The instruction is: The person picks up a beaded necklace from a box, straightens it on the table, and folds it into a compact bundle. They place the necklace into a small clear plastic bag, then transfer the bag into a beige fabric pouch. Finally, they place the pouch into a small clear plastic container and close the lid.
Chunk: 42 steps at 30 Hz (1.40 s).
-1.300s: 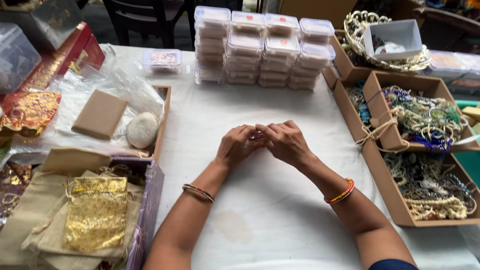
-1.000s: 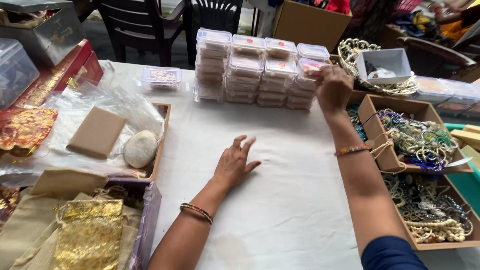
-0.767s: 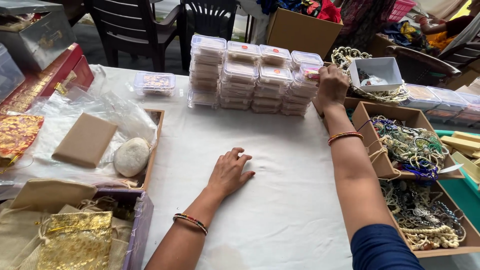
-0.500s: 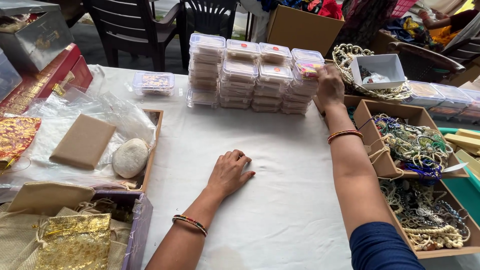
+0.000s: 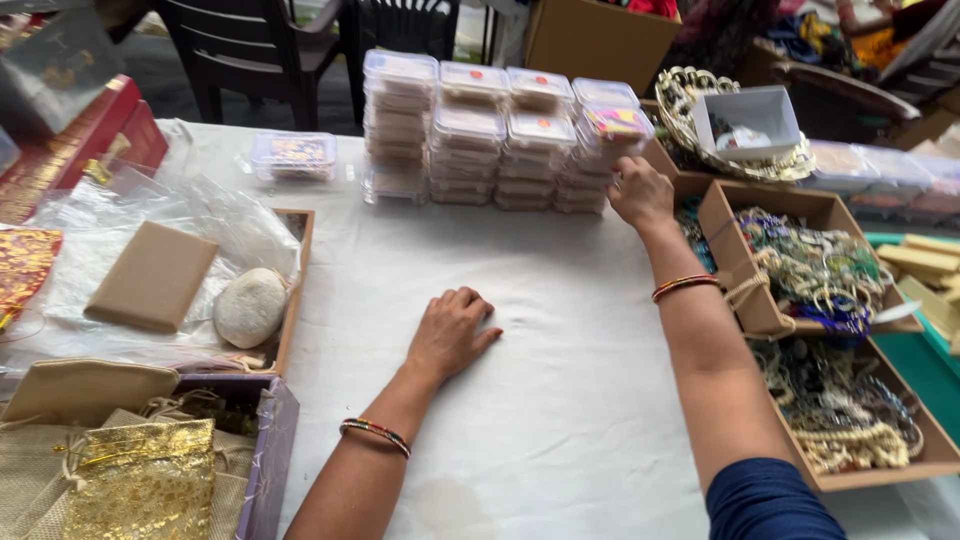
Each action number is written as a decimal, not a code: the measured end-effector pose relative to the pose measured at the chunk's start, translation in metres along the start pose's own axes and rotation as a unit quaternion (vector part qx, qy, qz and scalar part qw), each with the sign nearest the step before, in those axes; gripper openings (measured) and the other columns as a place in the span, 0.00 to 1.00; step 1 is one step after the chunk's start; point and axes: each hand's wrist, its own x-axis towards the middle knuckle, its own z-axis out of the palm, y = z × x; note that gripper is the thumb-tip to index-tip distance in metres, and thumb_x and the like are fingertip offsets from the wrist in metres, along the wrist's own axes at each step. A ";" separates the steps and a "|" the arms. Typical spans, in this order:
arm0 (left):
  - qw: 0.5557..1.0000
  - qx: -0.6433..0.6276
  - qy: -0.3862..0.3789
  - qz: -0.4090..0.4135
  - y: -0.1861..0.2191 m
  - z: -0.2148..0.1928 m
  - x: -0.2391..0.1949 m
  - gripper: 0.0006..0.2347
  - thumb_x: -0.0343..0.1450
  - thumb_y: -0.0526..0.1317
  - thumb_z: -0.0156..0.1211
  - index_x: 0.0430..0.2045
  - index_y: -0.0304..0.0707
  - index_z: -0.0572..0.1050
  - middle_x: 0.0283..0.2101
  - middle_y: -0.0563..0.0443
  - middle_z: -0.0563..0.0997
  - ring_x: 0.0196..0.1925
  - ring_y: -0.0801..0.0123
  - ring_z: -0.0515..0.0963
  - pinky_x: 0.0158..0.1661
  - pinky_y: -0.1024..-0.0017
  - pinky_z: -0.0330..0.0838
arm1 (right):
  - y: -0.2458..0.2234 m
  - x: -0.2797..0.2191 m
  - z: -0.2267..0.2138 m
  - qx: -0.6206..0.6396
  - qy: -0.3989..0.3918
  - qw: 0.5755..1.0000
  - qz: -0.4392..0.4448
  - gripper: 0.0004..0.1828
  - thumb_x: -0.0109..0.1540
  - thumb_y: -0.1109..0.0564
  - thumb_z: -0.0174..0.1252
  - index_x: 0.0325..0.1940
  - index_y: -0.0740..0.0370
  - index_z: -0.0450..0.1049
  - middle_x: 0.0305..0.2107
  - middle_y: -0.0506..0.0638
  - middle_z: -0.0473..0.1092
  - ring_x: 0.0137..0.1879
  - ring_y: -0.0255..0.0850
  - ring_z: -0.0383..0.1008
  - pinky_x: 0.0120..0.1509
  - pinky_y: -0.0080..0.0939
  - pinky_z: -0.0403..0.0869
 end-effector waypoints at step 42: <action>0.990 -0.063 0.074 -0.100 -0.015 0.012 -0.023 0.08 0.69 0.42 0.70 0.39 0.45 0.83 0.42 0.54 0.83 0.41 0.71 0.83 0.43 0.72 0.80 | 0.075 -0.197 -0.316 0.488 -0.015 0.855 0.172 0.01 0.78 0.60 0.49 0.52 0.59 0.67 0.39 0.47 0.75 0.43 0.34 0.78 0.47 0.32 0.79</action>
